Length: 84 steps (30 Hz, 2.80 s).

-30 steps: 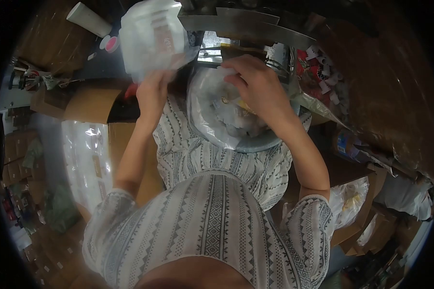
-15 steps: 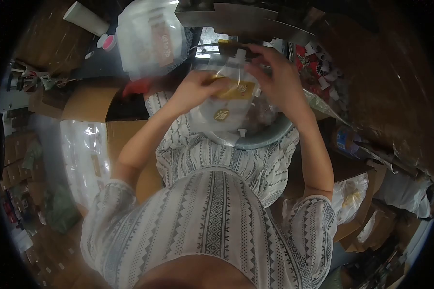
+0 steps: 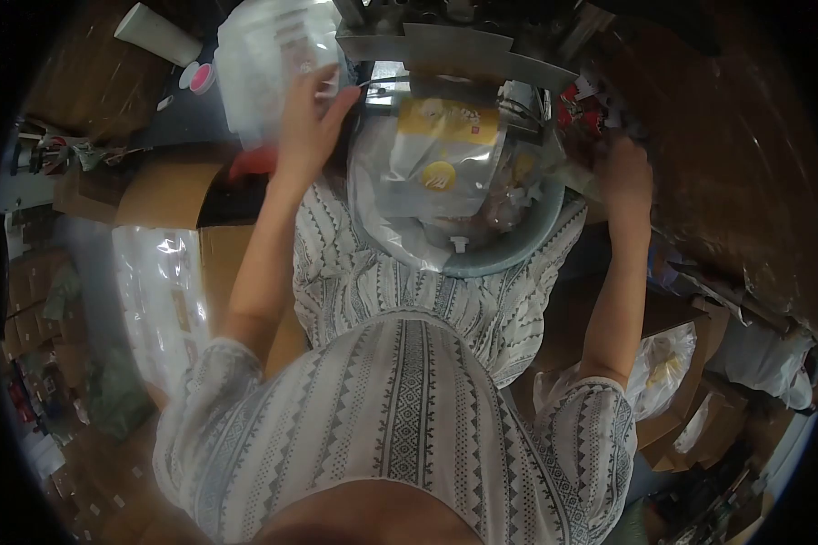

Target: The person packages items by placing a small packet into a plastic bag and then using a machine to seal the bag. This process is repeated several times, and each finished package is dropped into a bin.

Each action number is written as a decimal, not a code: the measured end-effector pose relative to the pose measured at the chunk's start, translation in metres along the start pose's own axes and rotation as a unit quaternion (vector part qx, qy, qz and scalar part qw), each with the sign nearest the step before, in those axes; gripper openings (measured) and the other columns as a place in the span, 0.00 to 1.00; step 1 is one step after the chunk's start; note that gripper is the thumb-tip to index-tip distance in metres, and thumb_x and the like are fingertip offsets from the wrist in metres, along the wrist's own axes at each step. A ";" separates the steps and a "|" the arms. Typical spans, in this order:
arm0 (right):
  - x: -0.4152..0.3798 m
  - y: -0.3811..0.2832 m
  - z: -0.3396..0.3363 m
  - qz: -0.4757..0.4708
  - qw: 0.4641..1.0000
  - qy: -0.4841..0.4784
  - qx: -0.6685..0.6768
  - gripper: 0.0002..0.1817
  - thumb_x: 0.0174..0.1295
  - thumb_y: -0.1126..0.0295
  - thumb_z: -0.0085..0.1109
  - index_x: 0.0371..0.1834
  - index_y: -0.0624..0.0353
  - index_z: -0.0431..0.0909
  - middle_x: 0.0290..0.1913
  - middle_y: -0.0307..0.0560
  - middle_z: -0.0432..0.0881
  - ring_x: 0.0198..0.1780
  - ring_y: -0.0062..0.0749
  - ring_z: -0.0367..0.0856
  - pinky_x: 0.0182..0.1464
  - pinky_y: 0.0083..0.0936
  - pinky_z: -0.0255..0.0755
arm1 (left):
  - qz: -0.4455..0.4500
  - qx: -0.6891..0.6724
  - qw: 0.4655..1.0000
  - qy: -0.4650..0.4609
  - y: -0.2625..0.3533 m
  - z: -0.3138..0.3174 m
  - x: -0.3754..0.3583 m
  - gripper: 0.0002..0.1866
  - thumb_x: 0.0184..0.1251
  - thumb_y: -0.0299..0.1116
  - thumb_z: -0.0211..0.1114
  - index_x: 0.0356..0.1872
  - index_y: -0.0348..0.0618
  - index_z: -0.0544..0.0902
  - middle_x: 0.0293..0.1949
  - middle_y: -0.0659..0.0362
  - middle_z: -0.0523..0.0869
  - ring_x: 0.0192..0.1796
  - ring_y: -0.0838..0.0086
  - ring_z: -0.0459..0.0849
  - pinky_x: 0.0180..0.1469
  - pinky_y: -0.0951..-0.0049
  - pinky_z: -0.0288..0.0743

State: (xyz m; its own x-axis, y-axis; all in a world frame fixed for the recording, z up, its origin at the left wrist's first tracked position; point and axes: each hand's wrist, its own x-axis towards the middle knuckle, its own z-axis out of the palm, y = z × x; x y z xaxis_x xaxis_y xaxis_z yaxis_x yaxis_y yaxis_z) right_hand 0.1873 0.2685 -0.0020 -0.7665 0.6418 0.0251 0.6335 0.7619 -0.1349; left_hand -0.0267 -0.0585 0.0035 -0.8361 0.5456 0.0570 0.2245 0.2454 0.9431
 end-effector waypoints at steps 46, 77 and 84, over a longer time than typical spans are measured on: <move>-0.022 -0.062 -0.048 -0.013 0.998 0.062 -0.019 0.11 0.59 0.68 0.59 0.43 0.60 0.78 0.38 0.59 0.84 0.40 0.54 0.83 0.39 0.38 0.78 | 0.150 0.439 0.876 0.133 -0.043 -0.047 -0.049 0.14 0.59 0.32 0.67 0.46 0.42 0.80 0.41 0.53 0.82 0.46 0.57 0.80 0.46 0.58 0.72; -0.008 -0.035 -0.015 0.008 0.999 0.026 0.028 0.14 0.60 0.69 0.57 0.49 0.56 0.78 0.46 0.58 0.82 0.48 0.57 0.79 0.48 0.45 0.74 | -0.068 -0.125 0.990 -0.004 0.010 0.033 -0.006 0.23 0.67 0.42 0.64 0.49 0.29 0.77 0.40 0.50 0.83 0.41 0.65 0.84 0.43 0.71 0.81; 0.001 -0.028 -0.010 0.009 0.997 0.020 0.078 0.15 0.60 0.70 0.57 0.50 0.58 0.78 0.44 0.58 0.83 0.49 0.54 0.81 0.48 0.42 0.75 | 0.238 0.537 0.801 0.115 -0.054 -0.030 -0.031 0.27 0.61 0.42 0.67 0.58 0.40 0.74 0.57 0.47 0.75 0.60 0.51 0.72 0.63 0.56 0.60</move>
State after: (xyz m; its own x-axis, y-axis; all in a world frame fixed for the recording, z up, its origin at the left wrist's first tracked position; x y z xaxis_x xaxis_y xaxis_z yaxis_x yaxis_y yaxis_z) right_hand 0.1698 0.2491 0.0119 -0.7480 0.6609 0.0608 0.6210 0.7292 -0.2875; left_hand -0.0276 -0.1131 -0.0390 -0.5696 0.6509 0.5019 0.7434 0.6685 -0.0234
